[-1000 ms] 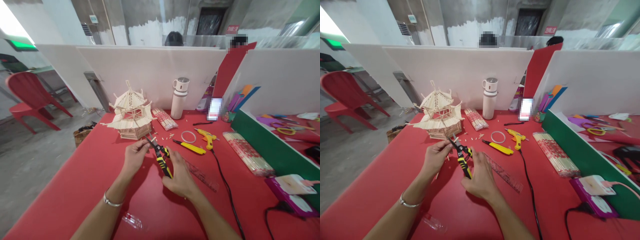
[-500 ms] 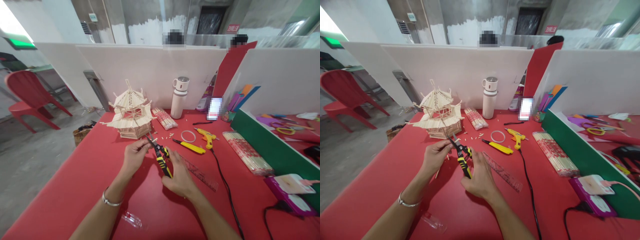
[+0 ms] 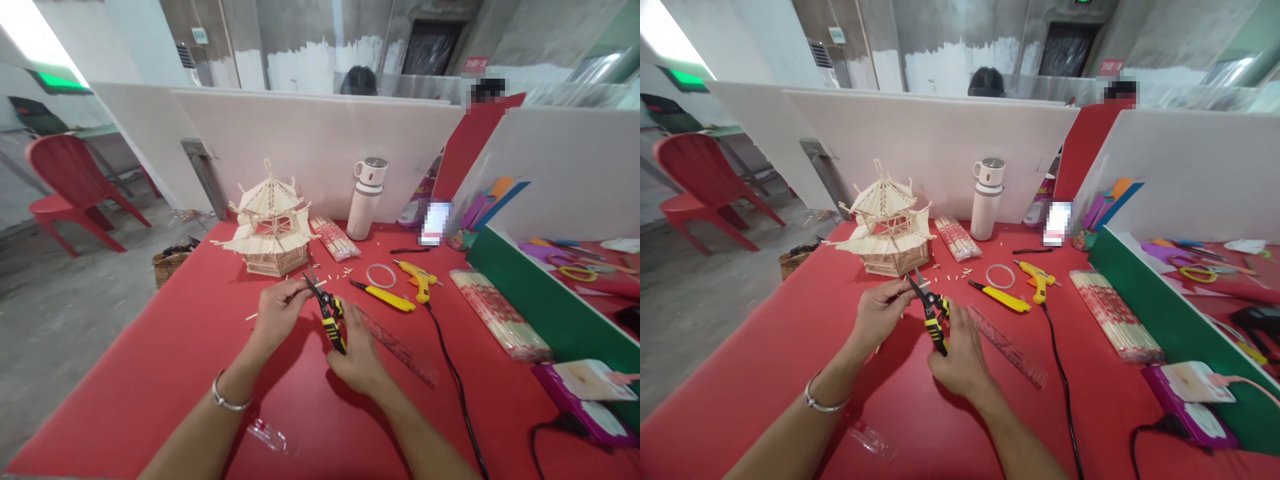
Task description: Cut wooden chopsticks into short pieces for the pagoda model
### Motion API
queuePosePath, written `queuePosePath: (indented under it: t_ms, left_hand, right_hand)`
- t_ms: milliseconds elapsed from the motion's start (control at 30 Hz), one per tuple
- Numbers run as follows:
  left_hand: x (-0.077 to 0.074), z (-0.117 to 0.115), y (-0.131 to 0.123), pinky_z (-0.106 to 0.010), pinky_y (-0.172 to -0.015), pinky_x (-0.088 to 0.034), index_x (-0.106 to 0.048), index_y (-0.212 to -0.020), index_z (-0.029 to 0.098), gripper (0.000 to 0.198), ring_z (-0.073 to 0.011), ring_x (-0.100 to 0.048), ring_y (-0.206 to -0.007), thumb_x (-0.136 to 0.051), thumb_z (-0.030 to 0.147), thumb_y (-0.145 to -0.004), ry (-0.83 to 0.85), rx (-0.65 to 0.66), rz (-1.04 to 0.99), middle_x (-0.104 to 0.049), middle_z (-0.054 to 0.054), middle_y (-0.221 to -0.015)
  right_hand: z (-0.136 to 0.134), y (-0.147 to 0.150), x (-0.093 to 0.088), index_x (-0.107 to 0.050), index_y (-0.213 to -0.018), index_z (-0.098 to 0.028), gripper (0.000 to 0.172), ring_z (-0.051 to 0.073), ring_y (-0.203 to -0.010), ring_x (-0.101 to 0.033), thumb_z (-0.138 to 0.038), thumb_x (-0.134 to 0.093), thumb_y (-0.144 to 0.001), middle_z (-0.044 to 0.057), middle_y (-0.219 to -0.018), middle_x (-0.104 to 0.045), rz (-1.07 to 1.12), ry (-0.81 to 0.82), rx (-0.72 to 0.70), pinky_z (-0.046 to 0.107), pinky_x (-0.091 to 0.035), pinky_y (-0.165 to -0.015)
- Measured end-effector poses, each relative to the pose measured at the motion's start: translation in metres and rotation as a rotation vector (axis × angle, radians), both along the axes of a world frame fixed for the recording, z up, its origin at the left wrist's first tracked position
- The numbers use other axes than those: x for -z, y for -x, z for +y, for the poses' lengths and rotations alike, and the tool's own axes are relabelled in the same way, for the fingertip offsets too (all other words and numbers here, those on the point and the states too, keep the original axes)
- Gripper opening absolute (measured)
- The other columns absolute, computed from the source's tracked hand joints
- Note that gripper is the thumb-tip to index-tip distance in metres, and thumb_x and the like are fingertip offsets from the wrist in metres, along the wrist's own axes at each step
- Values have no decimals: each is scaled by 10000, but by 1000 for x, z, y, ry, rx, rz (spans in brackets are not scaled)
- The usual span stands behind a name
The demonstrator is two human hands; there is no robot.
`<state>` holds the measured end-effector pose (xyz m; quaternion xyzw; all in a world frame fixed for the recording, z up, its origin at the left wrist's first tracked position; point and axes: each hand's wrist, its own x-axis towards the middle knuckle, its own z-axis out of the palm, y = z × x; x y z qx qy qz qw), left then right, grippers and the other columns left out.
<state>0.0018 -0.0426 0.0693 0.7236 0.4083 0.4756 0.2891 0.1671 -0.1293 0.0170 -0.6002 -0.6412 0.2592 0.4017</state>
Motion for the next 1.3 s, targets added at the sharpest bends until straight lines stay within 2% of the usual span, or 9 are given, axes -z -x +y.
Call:
queuePosePath:
  t_ms: [167, 333, 500, 633, 700, 867, 1067, 1167, 1300]
  left_hand:
    - [4, 0, -1, -198, -565, -437, -736, -827, 175, 40, -95, -567, -614, -699, 190, -831, -107, -79, 12, -696, -5, -771]
    - [3, 0, -2, -209, -632, -477, -732, -777, 186, 111, -113, -614, -673, -666, 153, -859, -156, -55, 45, -689, -12, -765]
    - [1, -2, -4, -207, -639, -482, -735, -794, 186, 115, -108, -616, -657, -662, 164, -881, -207, -49, 93, -693, -10, -748]
    - [2, -3, -3, -205, -617, -481, -726, -805, 183, 89, -99, -593, -625, -670, 154, -869, -271, -94, 149, -698, -16, -778]
    - [2, -2, -2, -205, -607, -482, -722, -799, 184, 108, -100, -590, -620, -654, 136, -869, -284, -101, 154, -698, -18, -780]
    - [4, 0, 1, -211, -614, -490, -733, -811, 183, 138, -112, -609, -632, -631, 145, -896, -288, -54, 123, -693, -23, -742]
    - [4, 0, 1, -213, -601, -481, -741, -827, 178, 138, -115, -610, -626, -630, 162, -908, -301, -29, 121, -685, -30, -731]
    - [3, 0, 1, -209, -596, -475, -741, -827, 173, 137, -111, -612, -623, -632, 155, -909, -313, -23, 120, -682, -29, -725]
    - [4, -1, 1, -202, -589, -470, -740, -838, 169, 121, -103, -608, -614, -642, 147, -906, -329, -16, 121, -677, -23, -721]
  right_hand:
    - [2, 0, 5, -391, -1456, -177, 857, 323, -1255, -501, -130, -531, -613, 125, -1283, -563, 22, 23, -10, 524, -384, -1112]
    - [3, 7, 12, -386, -1457, -206, 782, 304, -1243, -521, -165, -580, -701, 115, -1295, -567, 63, 34, 21, 473, -424, -1074]
    - [4, 8, 10, -492, -1326, -213, 724, 256, -1061, -588, -50, -526, -622, 71, -1137, -613, 137, 71, 26, 413, -483, -957]
    - [5, 7, 6, -517, -1286, -204, 690, 240, -967, -595, -53, -517, -613, 54, -1063, -616, 173, 138, 20, 381, -501, -870]
    - [5, 7, 4, -495, -1329, -202, 723, 243, -984, -595, -68, -523, -619, 60, -1101, -612, 187, 143, 26, 387, -504, -879]
    - [4, 5, 2, -486, -1358, -222, 769, 261, -1148, -563, -68, -521, -605, 61, -1190, -608, 161, 67, -3, 436, -435, -1052]
    - [3, 3, 2, -449, -1397, -233, 804, 269, -1202, -531, -76, -522, -611, 67, -1237, -584, 152, 66, -21, 466, -400, -1096]
    - [3, 1, 3, -436, -1403, -230, 809, 266, -1192, -527, -83, -519, -611, 69, -1235, -576, 162, 76, -28, 450, -418, -1070]
    - [3, 0, -1, -495, -1309, -210, 710, 248, -1044, -562, -86, -513, -610, 61, -1134, -595, 181, 72, -45, 416, -472, -964]
